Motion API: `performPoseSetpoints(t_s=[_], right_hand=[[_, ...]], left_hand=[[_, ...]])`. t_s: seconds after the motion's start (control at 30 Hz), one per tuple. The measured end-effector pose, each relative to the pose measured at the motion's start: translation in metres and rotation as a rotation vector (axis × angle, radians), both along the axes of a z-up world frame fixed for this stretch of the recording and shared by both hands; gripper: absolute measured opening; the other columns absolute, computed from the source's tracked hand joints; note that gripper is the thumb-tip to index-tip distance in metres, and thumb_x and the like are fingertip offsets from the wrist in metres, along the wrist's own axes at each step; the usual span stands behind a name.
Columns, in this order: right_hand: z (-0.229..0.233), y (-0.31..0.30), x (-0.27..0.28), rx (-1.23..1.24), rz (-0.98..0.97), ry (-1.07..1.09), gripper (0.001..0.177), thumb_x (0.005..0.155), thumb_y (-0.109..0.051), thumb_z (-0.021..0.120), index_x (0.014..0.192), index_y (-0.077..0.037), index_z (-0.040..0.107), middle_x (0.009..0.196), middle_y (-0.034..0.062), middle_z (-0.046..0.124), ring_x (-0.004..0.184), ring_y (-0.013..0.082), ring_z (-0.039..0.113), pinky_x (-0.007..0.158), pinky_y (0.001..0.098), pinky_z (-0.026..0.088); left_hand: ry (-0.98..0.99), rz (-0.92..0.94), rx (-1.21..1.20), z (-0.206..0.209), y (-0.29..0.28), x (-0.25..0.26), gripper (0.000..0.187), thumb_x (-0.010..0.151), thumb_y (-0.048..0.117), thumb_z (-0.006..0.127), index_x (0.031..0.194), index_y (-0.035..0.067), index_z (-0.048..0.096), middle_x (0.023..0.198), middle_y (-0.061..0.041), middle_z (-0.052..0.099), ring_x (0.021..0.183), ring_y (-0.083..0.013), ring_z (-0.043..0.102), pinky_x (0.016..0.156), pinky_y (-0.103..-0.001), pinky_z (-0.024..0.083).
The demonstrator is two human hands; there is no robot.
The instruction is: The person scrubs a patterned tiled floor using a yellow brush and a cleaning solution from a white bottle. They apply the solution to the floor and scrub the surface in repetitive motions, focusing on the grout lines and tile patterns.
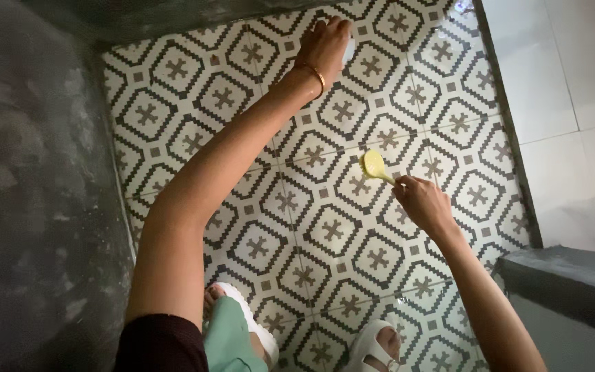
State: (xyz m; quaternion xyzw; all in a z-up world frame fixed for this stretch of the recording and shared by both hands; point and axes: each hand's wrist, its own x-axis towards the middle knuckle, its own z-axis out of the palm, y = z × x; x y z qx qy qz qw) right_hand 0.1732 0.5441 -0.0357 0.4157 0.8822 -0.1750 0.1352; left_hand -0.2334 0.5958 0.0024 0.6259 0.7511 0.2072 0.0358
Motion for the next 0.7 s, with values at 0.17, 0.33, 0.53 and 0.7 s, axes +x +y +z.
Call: performPoseSetpoints(t_s=[0.17, 0.33, 0.53, 0.7], right_hand=[[0.000, -0.002, -0.003, -0.001, 0.013, 0.023, 0.032, 0.113, -0.033, 0.063, 0.135, -0.015, 0.078, 0.093, 0.0074, 0.083, 0.045, 0.0105, 0.056, 0.035, 0.0288, 0.047], [-0.002, -0.002, -0.009, -0.015, 0.008, 0.009, 0.032, 0.113, -0.033, 0.064, 0.135, -0.015, 0.079, 0.090, 0.0074, 0.083, 0.045, 0.0099, 0.055, 0.036, 0.0272, 0.046], [0.000, -0.004, -0.019, -0.074, -0.052, 0.019, 0.034, 0.114, -0.034, 0.062, 0.138, -0.015, 0.077, 0.085, 0.0085, 0.082, 0.045, 0.0116, 0.054, 0.036, 0.0296, 0.044], [0.007, -0.008, -0.033, -0.181, -0.097, 0.186, 0.037, 0.111, -0.034, 0.064, 0.135, -0.010, 0.078, 0.087, 0.0103, 0.083, 0.045, 0.0085, 0.059, 0.042, 0.0273, 0.050]], left_hand=[[-0.006, -0.007, -0.018, 0.005, -0.004, 0.002, 0.064, 0.082, 0.002, 0.092, 0.138, 0.000, 0.061, 0.141, -0.015, 0.065, 0.129, -0.0349, 0.063, 0.114, -0.043, 0.052], [-0.021, -0.005, -0.031, 0.010, -0.011, -0.001, 0.064, 0.082, 0.005, 0.094, 0.137, 0.001, 0.062, 0.141, -0.014, 0.066, 0.130, -0.0338, 0.064, 0.116, -0.042, 0.053], [-0.076, 0.006, -0.045, 0.009, -0.018, -0.007, 0.072, 0.078, 0.014, 0.097, 0.138, 0.001, 0.061, 0.140, -0.015, 0.066, 0.128, -0.0331, 0.065, 0.109, -0.043, 0.055], [-0.160, 0.020, -0.054, -0.015, -0.024, -0.016, 0.075, 0.075, 0.020, 0.103, 0.136, 0.003, 0.063, 0.136, -0.013, 0.069, 0.126, -0.0317, 0.066, 0.102, -0.052, 0.054]])
